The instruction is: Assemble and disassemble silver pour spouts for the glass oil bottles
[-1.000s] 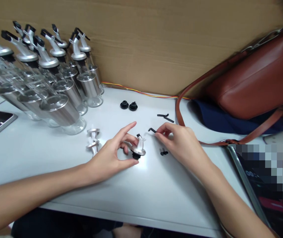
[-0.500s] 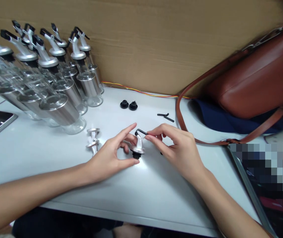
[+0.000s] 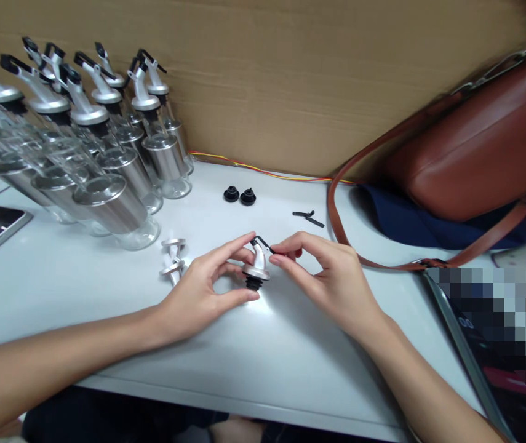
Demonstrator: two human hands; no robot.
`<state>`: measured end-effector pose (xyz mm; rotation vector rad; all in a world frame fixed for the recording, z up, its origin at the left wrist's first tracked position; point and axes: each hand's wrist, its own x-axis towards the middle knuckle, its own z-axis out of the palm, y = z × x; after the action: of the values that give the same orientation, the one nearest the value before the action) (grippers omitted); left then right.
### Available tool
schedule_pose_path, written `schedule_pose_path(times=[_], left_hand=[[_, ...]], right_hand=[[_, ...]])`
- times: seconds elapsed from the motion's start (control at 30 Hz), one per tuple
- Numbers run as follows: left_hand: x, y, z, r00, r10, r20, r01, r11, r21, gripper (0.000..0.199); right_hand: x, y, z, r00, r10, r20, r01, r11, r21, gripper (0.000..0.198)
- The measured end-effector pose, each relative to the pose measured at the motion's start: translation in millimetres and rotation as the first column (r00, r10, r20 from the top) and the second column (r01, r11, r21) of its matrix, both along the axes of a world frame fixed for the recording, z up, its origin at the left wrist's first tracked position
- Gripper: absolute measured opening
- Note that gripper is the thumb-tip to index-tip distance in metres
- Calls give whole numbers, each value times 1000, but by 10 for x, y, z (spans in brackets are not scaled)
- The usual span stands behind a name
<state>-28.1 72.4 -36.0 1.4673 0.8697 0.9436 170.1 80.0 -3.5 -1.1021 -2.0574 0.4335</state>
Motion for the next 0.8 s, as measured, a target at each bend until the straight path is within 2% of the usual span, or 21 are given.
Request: schedule_pose_path(times=[0.17, 0.27, 0.33, 0.8], left_hand=[[-2, 10, 23, 1000, 15, 26, -15, 1000, 2, 66], [-3, 18, 41, 999, 30, 43, -29, 1000, -3, 64], [-6, 19, 48, 998, 39, 51, -39, 999, -14, 64], [-8, 20, 34, 996, 28, 81, -25, 999, -28, 63]], right_hand=[[-1, -11, -13, 1000, -14, -21, 13, 998, -54, 8], [-3, -15, -32, 999, 37, -30, -38, 999, -34, 33], [1, -13, -46, 997, 74, -27, -75, 997, -25, 39], [15, -26, -37, 991, 67, -115, -79, 992, -103, 24]])
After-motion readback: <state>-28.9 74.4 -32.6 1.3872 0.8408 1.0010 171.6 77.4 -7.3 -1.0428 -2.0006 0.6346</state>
